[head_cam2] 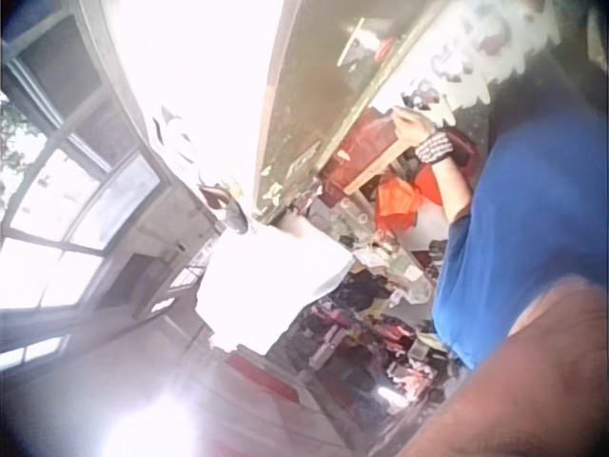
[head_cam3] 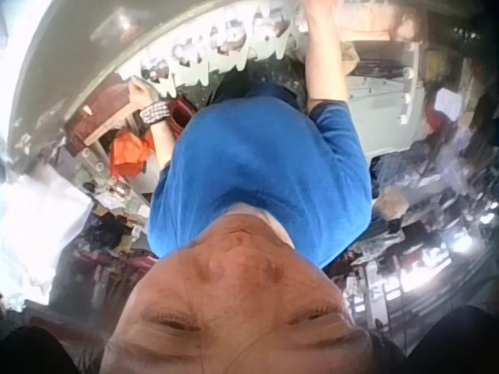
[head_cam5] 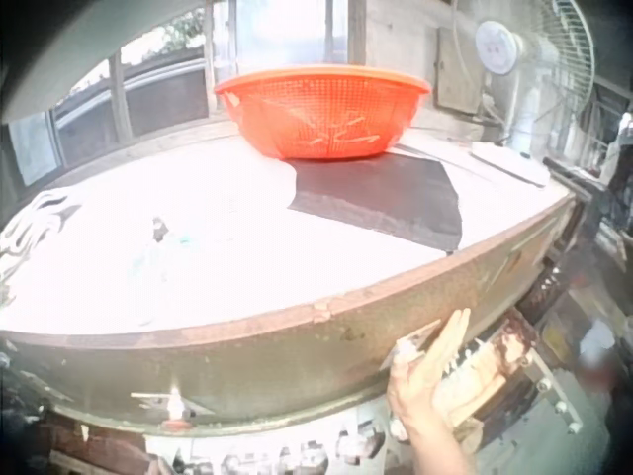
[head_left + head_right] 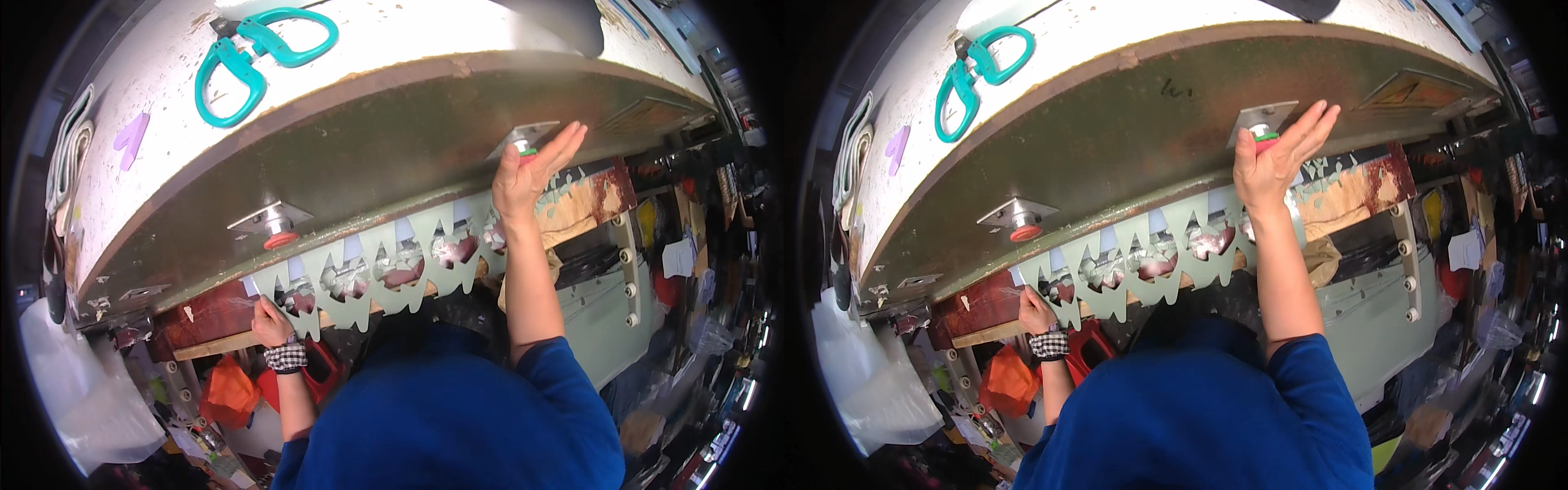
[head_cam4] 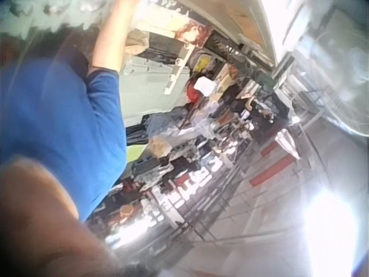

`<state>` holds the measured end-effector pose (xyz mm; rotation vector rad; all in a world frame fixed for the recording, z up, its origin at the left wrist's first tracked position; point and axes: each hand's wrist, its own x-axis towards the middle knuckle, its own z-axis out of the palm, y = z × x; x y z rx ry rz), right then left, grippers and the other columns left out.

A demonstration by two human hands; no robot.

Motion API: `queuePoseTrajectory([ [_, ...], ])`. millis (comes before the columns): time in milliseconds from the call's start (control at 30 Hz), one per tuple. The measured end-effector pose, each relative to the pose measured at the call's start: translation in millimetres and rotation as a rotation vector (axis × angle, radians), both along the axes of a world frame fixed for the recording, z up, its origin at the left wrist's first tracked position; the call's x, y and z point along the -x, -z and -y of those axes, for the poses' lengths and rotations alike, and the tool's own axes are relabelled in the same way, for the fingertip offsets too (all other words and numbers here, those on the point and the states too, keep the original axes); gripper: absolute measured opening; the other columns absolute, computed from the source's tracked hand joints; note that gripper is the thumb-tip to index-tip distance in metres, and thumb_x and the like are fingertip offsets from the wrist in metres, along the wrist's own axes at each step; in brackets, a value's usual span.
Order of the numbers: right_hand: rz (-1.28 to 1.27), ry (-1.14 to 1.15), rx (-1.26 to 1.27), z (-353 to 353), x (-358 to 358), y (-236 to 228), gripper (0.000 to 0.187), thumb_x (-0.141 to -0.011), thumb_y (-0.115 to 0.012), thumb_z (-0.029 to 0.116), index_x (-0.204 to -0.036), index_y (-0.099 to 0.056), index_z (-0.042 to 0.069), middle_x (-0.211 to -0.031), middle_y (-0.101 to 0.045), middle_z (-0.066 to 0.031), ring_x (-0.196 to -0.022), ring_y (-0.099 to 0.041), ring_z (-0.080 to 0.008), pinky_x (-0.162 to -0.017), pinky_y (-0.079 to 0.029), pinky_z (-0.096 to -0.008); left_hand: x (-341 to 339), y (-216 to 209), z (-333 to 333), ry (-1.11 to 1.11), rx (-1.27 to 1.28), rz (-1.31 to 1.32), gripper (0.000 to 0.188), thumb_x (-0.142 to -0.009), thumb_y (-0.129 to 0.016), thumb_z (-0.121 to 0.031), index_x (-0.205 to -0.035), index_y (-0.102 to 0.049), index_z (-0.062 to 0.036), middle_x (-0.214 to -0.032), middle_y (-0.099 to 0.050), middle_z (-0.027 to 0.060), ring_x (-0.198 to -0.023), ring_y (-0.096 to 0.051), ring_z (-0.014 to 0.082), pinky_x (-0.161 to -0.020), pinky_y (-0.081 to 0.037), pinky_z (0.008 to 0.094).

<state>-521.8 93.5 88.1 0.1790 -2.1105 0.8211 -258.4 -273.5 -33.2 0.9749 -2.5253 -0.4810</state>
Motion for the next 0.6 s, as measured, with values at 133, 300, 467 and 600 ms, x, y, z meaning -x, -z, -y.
queuePoseTrajectory([
  [133, 0.147, -0.079, -0.104, -26.0, -15.0, 10.9, 0.112, -0.077, -0.067, 0.062, -0.149, -0.010, -0.003, -0.152, -0.005, -0.0301, -0.140, -0.011, -0.0468, -0.112, -0.016, -0.0549, 0.3, 0.0, 2.6, 0.022, 0.031, -0.075, 0.034, -0.099, -0.048, -0.029, -0.077, -0.059, -0.0063, -0.065, -0.057, 0.0199, -0.059, -0.053, 0.0420, -0.054, -0.039, 0.0511],
  [300, 0.539, 0.077, 0.411, -74.2, -74.7, 78.6, 0.070, -0.076, -0.078, 0.023, -0.133, -0.047, -0.004, -0.121, -0.057, -0.0243, -0.118, -0.053, -0.0308, -0.102, -0.040, -0.0383, -7.6, 11.5, 5.7, 0.001, -0.079, -0.130, 0.036, -0.098, -0.049, -0.033, -0.080, -0.061, -0.0045, -0.066, -0.057, 0.0213, -0.059, -0.052, 0.0415, -0.055, -0.041, 0.0482],
  [467, 0.716, 0.000, 0.556, -107.1, -78.3, 132.5, 0.027, -0.088, -0.067, 0.020, -0.100, -0.066, -0.004, -0.078, -0.067, -0.0117, -0.067, -0.062, -0.0183, -0.068, -0.050, -0.0332, -17.4, 21.3, 5.8, 0.073, -0.179, -0.181, 0.037, -0.099, -0.050, -0.029, -0.079, -0.056, 0.0011, -0.061, -0.050, 0.0194, -0.052, -0.044, 0.0270, -0.053, -0.039, 0.0383],
  [600, 0.646, -0.158, 0.676, -117.6, -115.7, 112.1, 0.019, -0.089, -0.066, 0.016, -0.092, -0.066, -0.002, -0.068, -0.064, -0.0052, -0.060, -0.056, -0.0097, -0.057, -0.046, -0.0288, -37.8, 19.8, -2.3, 0.032, -0.223, -0.226, 0.039, -0.099, -0.048, -0.027, -0.075, -0.050, 0.0026, -0.058, -0.043, 0.0156, -0.053, -0.043, 0.0186, -0.053, -0.039, 0.0368],
])
